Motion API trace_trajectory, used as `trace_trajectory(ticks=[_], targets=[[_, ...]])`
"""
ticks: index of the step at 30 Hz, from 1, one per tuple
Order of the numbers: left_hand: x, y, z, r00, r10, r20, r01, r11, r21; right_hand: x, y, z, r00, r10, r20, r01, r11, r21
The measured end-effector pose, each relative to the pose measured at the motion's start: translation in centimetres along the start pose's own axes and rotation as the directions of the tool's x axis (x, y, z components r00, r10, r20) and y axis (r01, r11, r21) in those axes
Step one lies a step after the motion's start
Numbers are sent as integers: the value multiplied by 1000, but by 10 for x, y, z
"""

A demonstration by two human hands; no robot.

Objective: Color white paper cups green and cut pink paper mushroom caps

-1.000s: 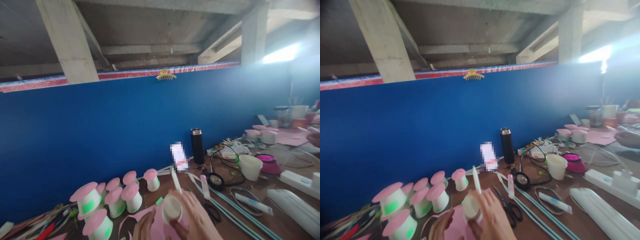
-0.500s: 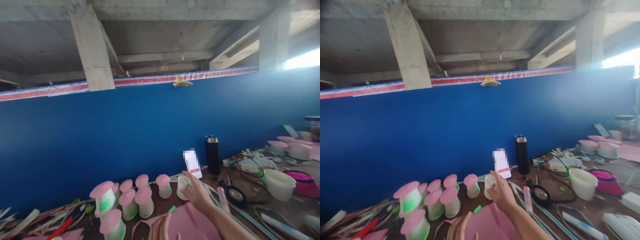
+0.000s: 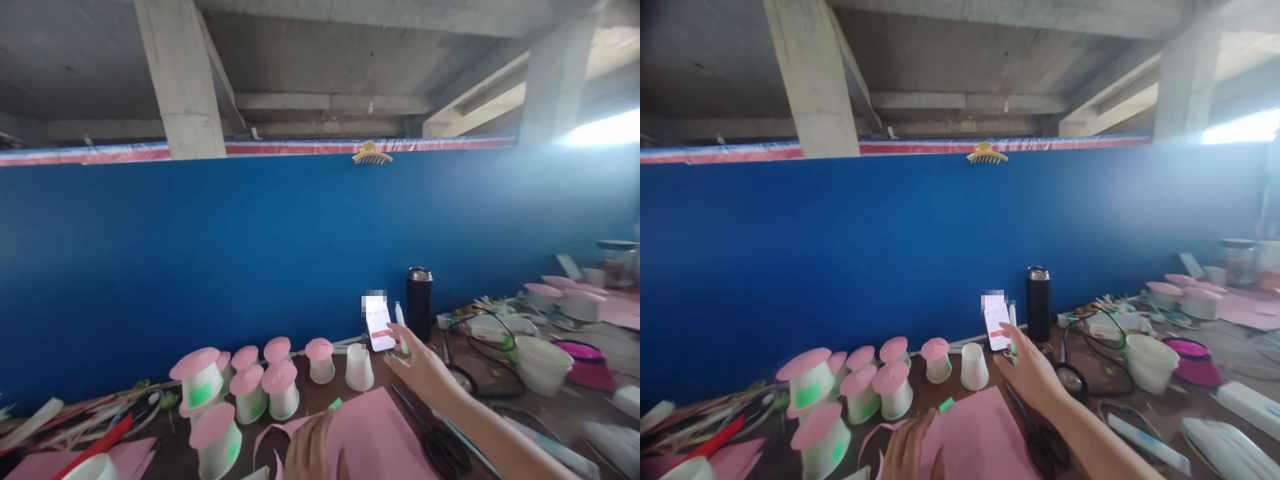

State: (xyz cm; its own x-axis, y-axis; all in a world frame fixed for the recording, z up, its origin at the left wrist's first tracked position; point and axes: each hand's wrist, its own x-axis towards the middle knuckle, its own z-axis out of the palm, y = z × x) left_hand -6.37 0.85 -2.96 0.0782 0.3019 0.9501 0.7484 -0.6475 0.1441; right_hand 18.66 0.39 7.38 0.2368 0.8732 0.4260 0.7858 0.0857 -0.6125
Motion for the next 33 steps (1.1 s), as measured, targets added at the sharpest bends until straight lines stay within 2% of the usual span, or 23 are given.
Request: trace_trajectory(ticks=[4, 7, 10, 12, 15, 20, 24, 30, 33], targets=[[-3, 2, -6, 993, -28, 111, 33, 999, -43, -32, 16, -47, 994, 106, 39, -103, 993, -62], [-1, 3, -14, 983, -30, 179, 48, 994, -97, -67, 32, -64, 986, 147, 84, -132, 978, -163], [3, 4, -22, 977, 3, 212, 20, 994, -105, -101, 51, -64, 989, 123, 83, -102, 971, -218], [5, 3, -27, 965, 77, 252, -53, 993, -102, -118, 62, -59, 980, 167, 104, -134, 953, -272], [7, 2, -31, 954, 129, 272, -105, 989, -100, -135, 72, -51, 969, 200, 144, -138, 925, -353], [8, 2, -32, 940, 151, 305, -121, 986, -115, -138, 72, -41, 959, 268, 95, -192, 859, -475], [10, 4, -35, 924, 137, 357, -95, 986, -134, -132, 64, -46, 947, 299, 113, -199, 828, -524], [12, 9, -38, 917, 78, 392, -31, 992, -124, -114, 27, -65, 961, 268, 65, -181, 791, -584], [12, 11, -38, 912, 40, 407, 9, 993, -120, -103, 3, -57, 963, 208, 170, -78, 823, -563]])
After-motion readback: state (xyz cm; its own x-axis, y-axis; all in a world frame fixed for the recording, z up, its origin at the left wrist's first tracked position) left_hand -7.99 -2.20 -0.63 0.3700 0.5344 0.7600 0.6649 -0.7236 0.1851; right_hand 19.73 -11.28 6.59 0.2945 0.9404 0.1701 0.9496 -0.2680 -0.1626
